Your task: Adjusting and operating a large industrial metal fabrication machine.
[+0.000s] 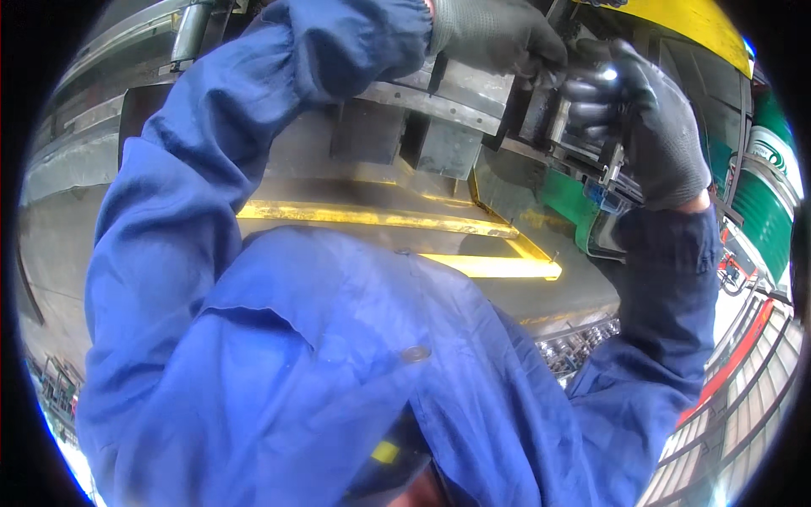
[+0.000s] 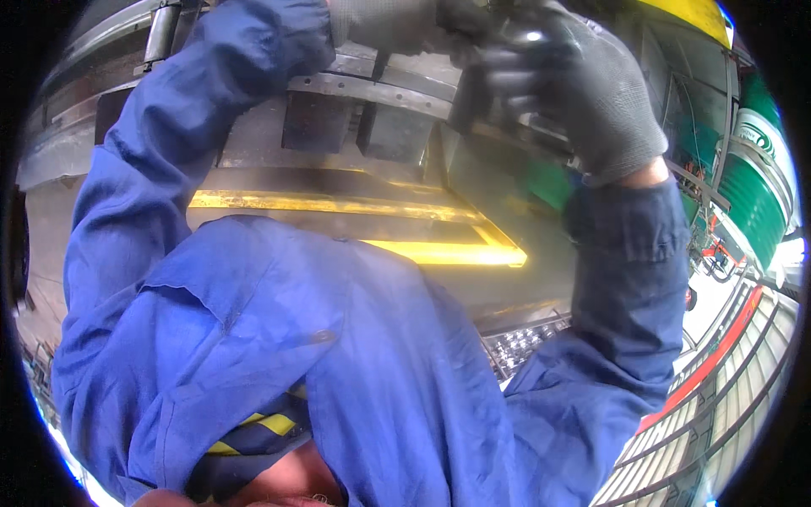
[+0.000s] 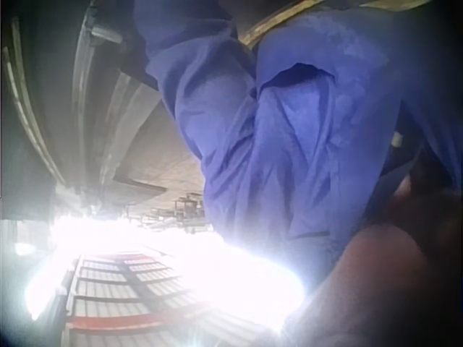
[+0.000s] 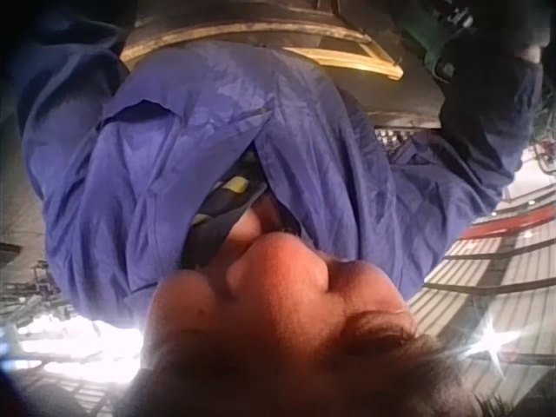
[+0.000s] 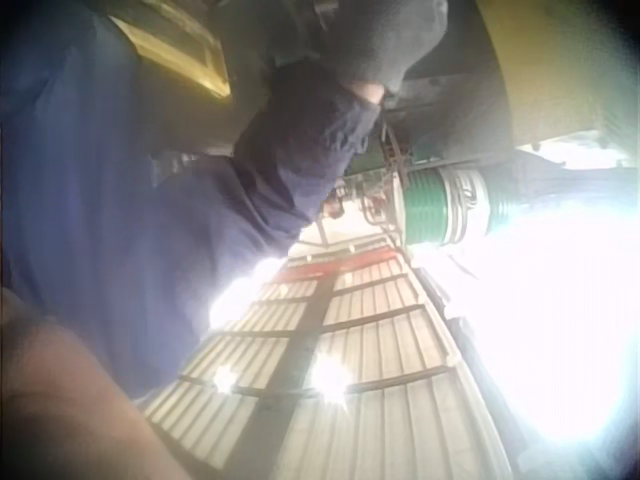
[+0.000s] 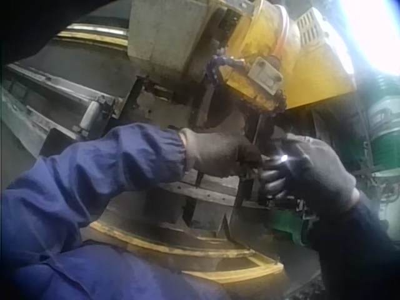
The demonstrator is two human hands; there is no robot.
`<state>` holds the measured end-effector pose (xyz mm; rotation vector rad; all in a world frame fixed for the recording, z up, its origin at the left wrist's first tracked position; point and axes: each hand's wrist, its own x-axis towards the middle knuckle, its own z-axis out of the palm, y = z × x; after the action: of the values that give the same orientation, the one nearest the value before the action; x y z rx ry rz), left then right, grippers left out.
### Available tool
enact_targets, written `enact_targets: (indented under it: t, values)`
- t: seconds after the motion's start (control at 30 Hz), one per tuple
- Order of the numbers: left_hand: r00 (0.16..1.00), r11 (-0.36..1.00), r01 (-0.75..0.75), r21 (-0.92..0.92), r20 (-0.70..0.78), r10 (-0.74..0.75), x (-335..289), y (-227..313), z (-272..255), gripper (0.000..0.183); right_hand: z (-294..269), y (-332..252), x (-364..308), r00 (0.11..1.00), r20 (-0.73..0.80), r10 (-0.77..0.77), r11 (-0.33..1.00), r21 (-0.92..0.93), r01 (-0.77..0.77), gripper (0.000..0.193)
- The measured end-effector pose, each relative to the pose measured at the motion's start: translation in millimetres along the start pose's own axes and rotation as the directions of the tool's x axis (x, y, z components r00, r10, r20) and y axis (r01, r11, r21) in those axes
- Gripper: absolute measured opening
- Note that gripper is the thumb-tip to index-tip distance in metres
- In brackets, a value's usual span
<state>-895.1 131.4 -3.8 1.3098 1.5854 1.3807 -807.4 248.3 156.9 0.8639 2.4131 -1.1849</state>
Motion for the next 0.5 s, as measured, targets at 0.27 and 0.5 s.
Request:
enact_targets:
  t: [0.27,0.5]
  values:
    - [0.998,0.985,-0.062,-0.163,0.019,0.065,5,-8,0,0.017,-32,13,28,0.264,0.55,-0.793,-0.017,-0.452,0.892,0.041]
    - [1.0,0.98,0.007,-0.197,-0.002,-0.007,-1,-3,3,0.016,-28,3,31,0.2,0.726,-0.658,-0.402,-0.564,0.721,0.039]
